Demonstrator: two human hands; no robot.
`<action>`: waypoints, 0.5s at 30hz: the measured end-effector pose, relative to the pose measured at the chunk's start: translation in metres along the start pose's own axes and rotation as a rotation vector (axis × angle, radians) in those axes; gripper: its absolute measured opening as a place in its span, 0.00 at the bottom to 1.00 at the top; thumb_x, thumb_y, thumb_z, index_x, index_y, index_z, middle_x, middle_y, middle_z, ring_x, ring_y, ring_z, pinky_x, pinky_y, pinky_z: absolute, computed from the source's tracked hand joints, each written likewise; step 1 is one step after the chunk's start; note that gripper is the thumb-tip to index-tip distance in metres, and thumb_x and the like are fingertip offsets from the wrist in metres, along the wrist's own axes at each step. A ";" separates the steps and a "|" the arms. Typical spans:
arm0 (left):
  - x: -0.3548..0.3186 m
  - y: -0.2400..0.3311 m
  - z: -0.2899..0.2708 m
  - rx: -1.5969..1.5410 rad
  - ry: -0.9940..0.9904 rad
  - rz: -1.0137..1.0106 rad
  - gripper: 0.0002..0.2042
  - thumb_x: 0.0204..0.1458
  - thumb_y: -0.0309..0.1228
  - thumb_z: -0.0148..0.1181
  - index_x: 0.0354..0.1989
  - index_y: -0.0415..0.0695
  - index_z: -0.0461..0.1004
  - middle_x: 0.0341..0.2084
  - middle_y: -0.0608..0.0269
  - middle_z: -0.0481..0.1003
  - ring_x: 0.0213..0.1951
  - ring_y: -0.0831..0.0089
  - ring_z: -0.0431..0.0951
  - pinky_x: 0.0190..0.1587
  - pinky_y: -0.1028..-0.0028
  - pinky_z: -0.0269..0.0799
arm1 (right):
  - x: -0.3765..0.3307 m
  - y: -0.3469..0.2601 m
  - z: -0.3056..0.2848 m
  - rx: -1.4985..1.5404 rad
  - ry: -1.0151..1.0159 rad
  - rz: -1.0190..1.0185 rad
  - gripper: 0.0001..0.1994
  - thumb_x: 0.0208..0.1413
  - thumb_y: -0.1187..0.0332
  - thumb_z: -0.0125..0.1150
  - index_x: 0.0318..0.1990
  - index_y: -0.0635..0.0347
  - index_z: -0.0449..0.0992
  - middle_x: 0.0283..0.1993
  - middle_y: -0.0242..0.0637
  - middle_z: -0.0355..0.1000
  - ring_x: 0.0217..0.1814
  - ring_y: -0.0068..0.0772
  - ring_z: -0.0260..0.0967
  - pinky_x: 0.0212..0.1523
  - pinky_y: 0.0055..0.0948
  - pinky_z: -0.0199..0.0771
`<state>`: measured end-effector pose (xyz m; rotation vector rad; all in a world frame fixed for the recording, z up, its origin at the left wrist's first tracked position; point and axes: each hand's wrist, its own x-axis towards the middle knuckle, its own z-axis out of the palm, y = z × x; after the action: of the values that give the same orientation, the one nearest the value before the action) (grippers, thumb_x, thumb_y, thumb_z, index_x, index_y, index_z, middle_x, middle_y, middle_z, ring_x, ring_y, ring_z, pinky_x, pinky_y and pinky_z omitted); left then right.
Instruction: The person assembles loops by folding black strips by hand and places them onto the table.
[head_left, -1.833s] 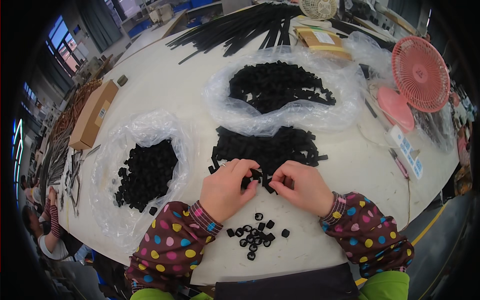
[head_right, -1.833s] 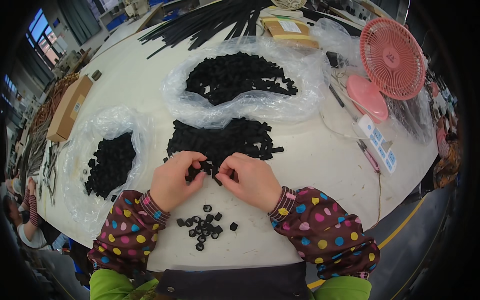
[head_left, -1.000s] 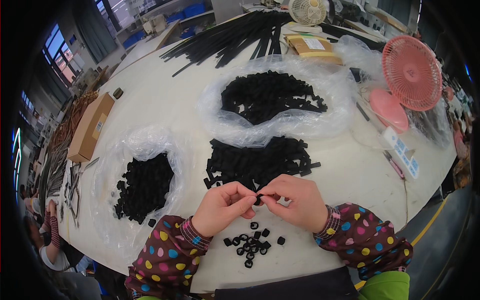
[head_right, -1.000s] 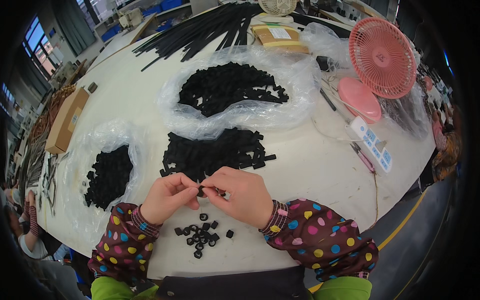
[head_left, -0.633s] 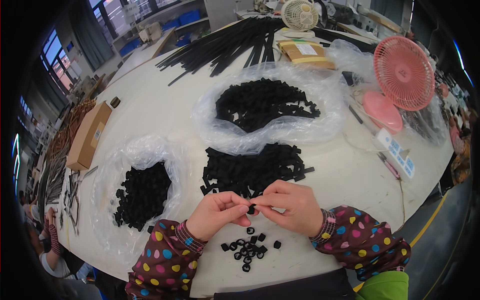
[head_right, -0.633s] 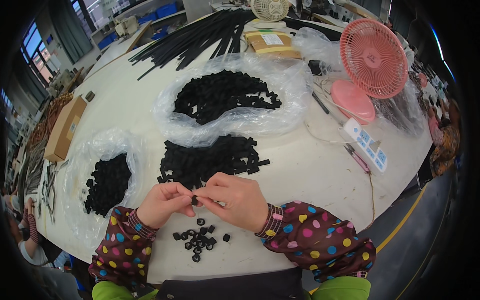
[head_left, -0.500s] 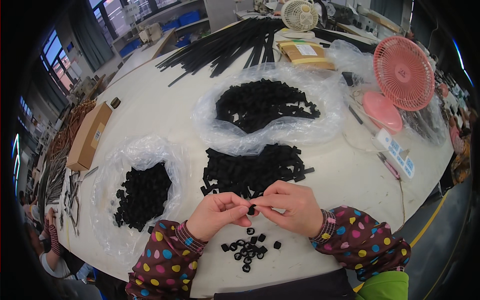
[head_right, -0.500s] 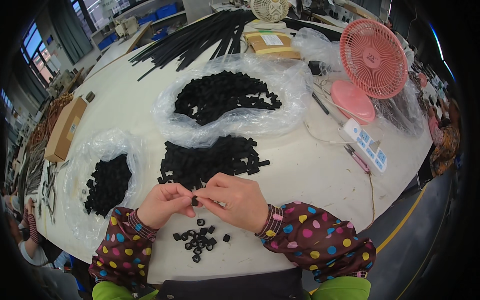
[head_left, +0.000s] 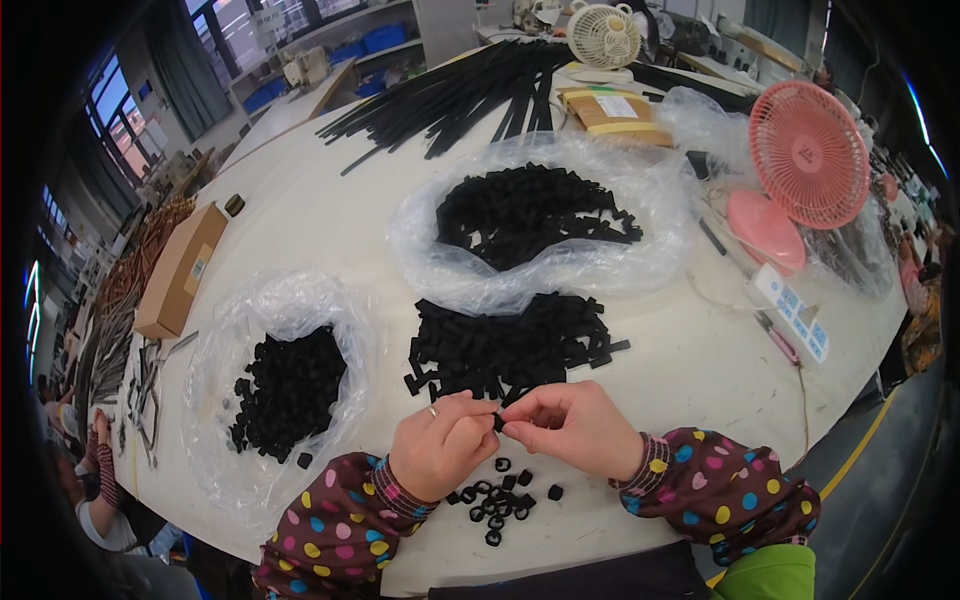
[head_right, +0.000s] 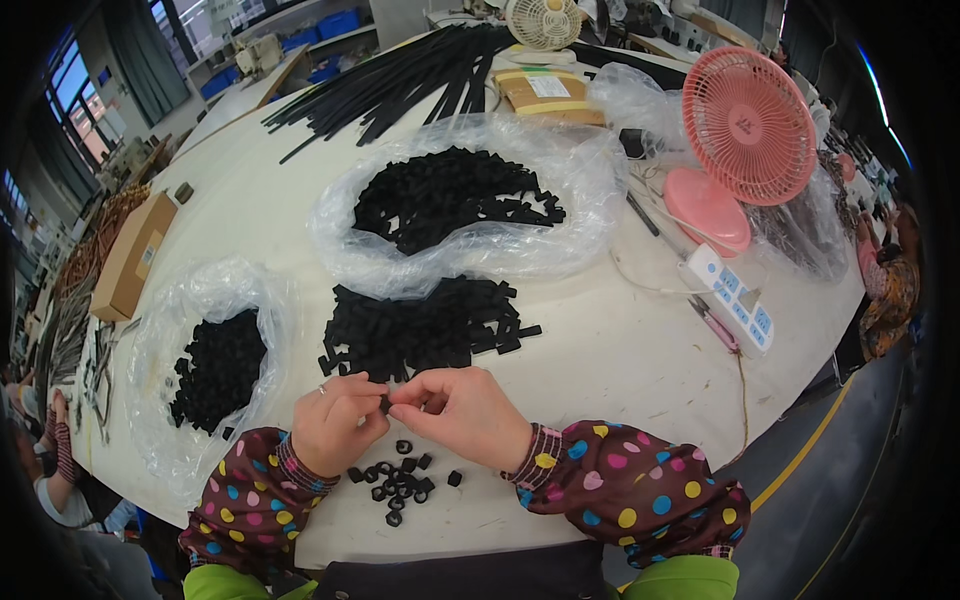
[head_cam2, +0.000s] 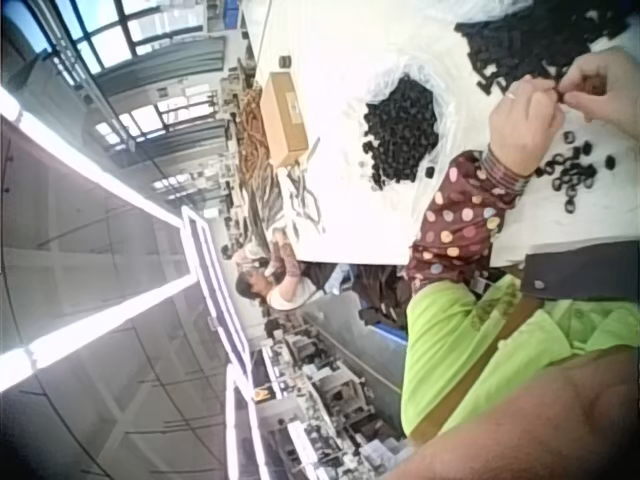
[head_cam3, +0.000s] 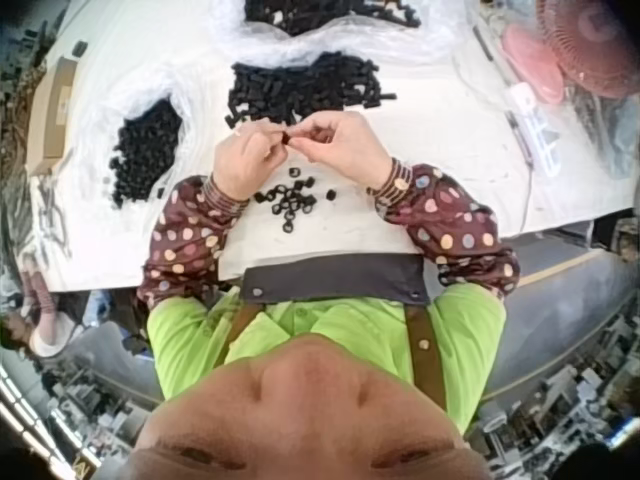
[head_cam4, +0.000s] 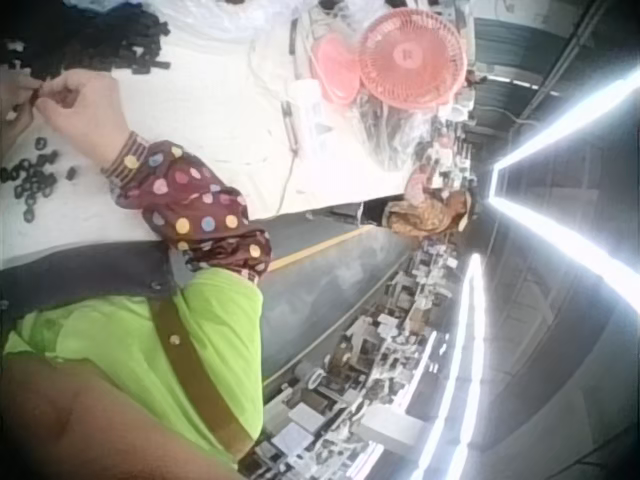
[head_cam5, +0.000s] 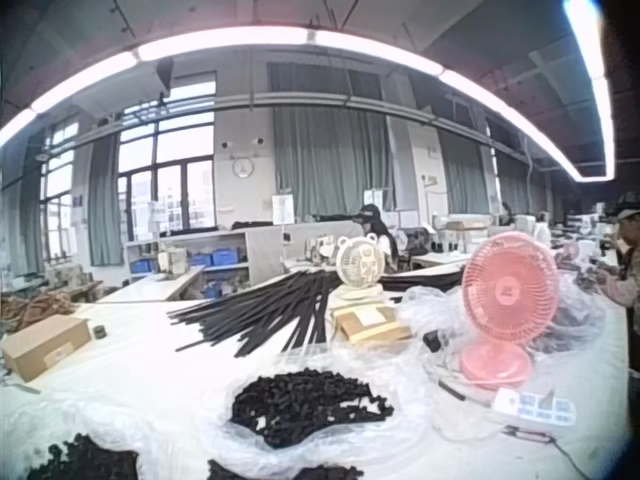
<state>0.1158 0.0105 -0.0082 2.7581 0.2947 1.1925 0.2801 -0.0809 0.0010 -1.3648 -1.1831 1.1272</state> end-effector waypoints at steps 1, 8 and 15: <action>0.000 0.001 -0.001 -0.008 0.015 0.024 0.14 0.29 0.16 0.61 0.27 0.42 0.66 0.27 0.61 0.75 0.27 0.66 0.77 0.25 0.75 0.74 | 0.001 0.001 0.000 0.071 -0.044 0.028 0.04 0.50 0.74 0.61 0.33 0.63 0.76 0.27 0.26 0.71 0.25 0.12 0.66 0.26 0.14 0.66; -0.004 0.005 0.000 -0.119 -0.095 -0.122 0.12 0.34 0.18 0.62 0.26 0.41 0.66 0.28 0.60 0.75 0.27 0.66 0.77 0.26 0.76 0.73 | -0.006 -0.009 0.000 -0.177 0.030 -0.185 0.05 0.45 0.70 0.62 0.28 0.61 0.74 0.24 0.29 0.70 0.22 0.16 0.65 0.24 0.16 0.66; -0.001 0.003 -0.012 -1.433 -0.336 -0.913 0.07 0.48 0.19 0.56 0.34 0.40 0.65 0.30 0.64 0.72 0.35 0.75 0.76 0.39 0.76 0.72 | -0.005 -0.003 -0.004 0.285 -0.190 0.022 0.05 0.48 0.70 0.61 0.26 0.61 0.72 0.23 0.25 0.69 0.24 0.13 0.63 0.26 0.15 0.64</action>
<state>0.1070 0.0079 -0.0001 1.2315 0.3699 0.3393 0.2833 -0.0856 0.0044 -1.0731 -1.0924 1.4076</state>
